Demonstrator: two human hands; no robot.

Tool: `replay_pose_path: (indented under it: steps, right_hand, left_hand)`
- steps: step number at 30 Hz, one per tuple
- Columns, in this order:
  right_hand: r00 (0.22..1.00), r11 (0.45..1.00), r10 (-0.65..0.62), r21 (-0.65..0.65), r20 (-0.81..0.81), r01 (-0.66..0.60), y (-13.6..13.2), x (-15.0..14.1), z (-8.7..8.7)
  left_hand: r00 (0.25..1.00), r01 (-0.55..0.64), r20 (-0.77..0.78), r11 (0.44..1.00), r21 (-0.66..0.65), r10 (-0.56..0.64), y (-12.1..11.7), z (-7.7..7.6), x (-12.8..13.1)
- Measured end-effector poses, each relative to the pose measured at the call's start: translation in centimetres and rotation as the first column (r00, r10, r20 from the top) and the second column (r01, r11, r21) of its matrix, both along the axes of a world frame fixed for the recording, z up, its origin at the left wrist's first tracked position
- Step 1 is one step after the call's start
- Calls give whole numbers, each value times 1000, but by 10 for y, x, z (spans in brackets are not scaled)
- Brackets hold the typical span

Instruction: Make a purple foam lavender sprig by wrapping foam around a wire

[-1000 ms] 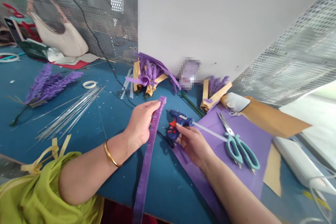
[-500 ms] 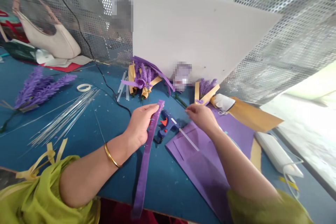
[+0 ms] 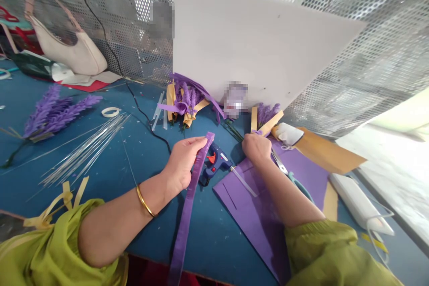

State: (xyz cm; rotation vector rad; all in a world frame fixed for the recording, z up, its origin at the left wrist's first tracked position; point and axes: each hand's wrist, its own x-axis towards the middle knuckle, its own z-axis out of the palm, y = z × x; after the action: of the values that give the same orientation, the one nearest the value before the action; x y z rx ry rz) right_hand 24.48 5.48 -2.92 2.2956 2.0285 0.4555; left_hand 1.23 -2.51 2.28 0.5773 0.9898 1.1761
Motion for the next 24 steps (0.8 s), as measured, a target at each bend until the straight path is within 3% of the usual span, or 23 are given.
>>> replay_pose_path:
  steps: [13, 24]
  right_hand:
    - [997, 995, 79, 66, 4, -79, 3, 3, -8]
    - [946, 953, 266, 197, -186, -229, 11, -31, 7]
  left_hand:
    - [999, 30, -25, 1000, 10, -29, -2, 1, 0]
    - [999, 37, -32, 999, 27, -36, 1, -4, -1]
